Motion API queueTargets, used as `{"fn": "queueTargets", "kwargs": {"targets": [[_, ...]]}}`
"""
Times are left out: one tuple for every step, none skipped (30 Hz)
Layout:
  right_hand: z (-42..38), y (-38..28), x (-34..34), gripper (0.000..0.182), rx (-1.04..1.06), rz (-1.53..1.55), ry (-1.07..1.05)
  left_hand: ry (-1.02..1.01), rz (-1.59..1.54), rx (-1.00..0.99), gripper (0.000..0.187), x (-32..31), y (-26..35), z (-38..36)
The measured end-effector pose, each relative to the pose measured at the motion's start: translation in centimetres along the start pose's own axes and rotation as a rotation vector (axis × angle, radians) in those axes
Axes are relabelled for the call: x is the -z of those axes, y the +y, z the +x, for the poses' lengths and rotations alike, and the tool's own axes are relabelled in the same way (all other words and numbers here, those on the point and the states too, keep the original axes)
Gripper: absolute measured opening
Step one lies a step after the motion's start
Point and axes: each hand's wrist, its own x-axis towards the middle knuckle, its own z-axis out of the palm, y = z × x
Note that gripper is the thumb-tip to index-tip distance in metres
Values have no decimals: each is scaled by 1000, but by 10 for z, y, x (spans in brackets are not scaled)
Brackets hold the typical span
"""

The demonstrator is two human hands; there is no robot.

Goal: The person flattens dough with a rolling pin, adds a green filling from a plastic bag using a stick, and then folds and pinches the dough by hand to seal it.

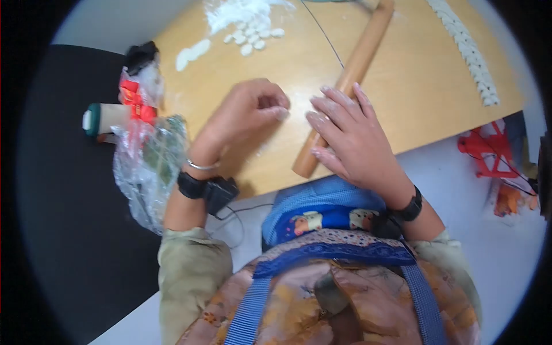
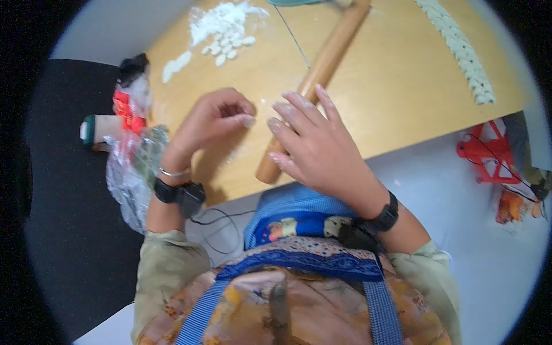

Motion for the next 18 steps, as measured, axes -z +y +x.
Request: {"fn": "queueTargets", "kwargs": {"targets": [[0, 0, 1, 54, 26, -4, -28, -12, 4, 8, 7, 2, -1, 1], [1, 0, 1, 54, 23, -21, -65, -22, 11, 15, 6, 3, -2, 1], [2, 1, 0, 57, 69, -21, -60, -17, -26, 3, 6, 5, -3, 0], [5, 3, 0, 59, 116, -22, -52, -62, -10, -22, 6, 8, -3, -1], [8, 5, 2, 61, 147, -68, -81, -108, 6, -44, 6, 9, -4, -1], [10, 10, 3, 61, 152, -86, -111, -100, -25, -59, 6, 7, -4, -1], [14, 16, 4, 61, 182, -108, -125, -100, -16, -50, 6, 6, -5, -2], [17, 20, 6, 61, 213, -129, -140, -100, -9, -40, 7, 5, -7, -2], [22, 24, 8, 59, 241, -170, -135, -91, -40, -53, 7, 4, -7, -3], [26, 26, 9, 59, 249, -188, -162, -87, -3, -71, 7, 5, -7, -2], [31, 27, 8, 57, 260, -203, -172, -82, 36, -87, 8, 6, -8, -2], [35, 28, 7, 54, 270, -217, -180, -71, 13, -101, 8, 6, -11, -1], [39, 27, 4, 47, 304, -189, -133, -75, 23, -106, 9, 7, -15, -2], [44, 26, 2, 47, 313, -202, -151, -78, 36, -110, 9, 8, -17, -2], [48, 25, 1, 43, 313, -203, -163, -64, 20, -119, 9, 9, -18, -4], [53, 24, -2, 40, 311, -204, -174, -63, 49, -152, 9, 10, -18, -5], [57, 22, -4, 40, 323, -214, -189, -60, 78, -184, 9, 12, -18, -6], [62, 20, -7, 37, 327, -209, -182, -45, 63, -192, 9, 12, -16, -6]]}}
